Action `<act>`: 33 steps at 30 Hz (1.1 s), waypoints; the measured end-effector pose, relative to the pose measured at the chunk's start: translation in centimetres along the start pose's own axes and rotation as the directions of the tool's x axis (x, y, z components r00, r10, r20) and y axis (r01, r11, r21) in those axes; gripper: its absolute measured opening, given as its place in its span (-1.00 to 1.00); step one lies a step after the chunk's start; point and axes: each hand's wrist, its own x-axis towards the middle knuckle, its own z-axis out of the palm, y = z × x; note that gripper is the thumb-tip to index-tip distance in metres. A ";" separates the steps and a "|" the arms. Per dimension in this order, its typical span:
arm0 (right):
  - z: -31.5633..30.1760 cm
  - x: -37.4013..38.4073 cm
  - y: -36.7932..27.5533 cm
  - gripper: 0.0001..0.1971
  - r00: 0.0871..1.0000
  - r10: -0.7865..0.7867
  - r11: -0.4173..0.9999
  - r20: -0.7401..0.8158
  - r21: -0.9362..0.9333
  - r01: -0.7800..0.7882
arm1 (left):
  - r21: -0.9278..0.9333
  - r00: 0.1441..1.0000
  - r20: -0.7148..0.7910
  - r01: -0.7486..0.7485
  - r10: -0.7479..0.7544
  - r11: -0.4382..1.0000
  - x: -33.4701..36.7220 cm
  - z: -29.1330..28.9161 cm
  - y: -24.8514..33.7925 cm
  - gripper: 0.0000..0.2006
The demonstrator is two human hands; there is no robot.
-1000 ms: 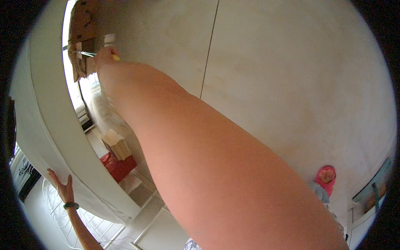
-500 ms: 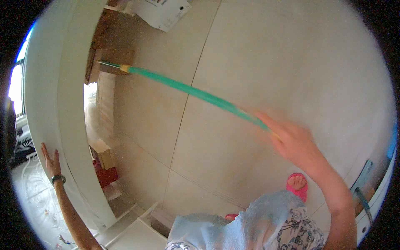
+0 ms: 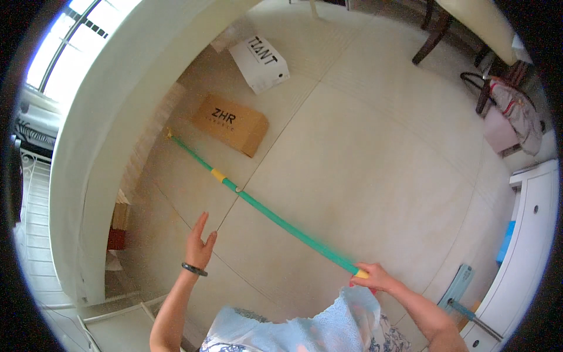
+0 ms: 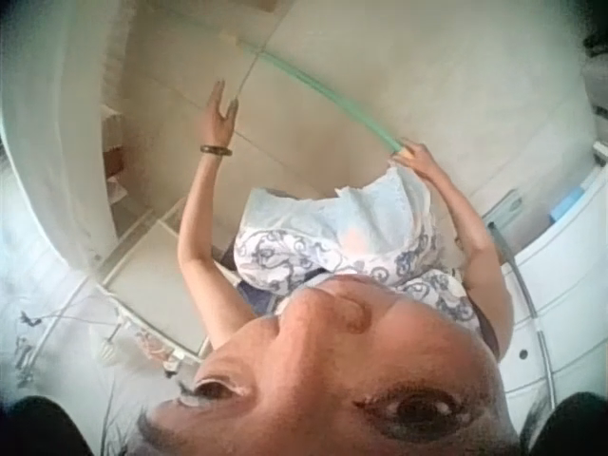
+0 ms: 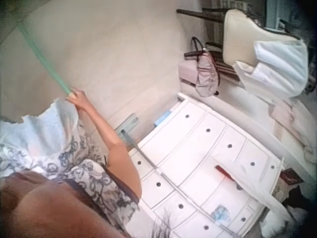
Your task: The person mops the floor in a hallway and bathroom, then uses a long pole to reach under a bed and retrieve a piece of cloth.
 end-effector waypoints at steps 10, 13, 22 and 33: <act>3.4 4.4 1.1 -0.58 0.985 0.165 0.891 0.051 0.420 -0.171 | -0.055 0.997 0.036 0.067 -0.065 0.996 -4.2 1.5 -1.3 -0.59; 3.9 6.0 -1.1 -0.63 0.987 0.159 0.880 0.030 0.449 -0.156 | -0.041 0.995 0.064 0.085 -0.082 0.996 -4.0 1.6 -0.7 -0.61; 6.3 9.7 -2.7 -0.69 0.993 0.119 0.674 -0.018 0.735 -0.067 | -0.080 0.981 0.181 0.088 -0.072 0.993 -1.9 2.1 2.9 -0.65; 4.4 4.4 -1.1 -0.67 0.975 0.204 0.521 -0.094 0.853 -0.027 | -0.027 0.889 0.332 0.342 -0.315 0.939 -3.5 2.9 -0.2 -0.62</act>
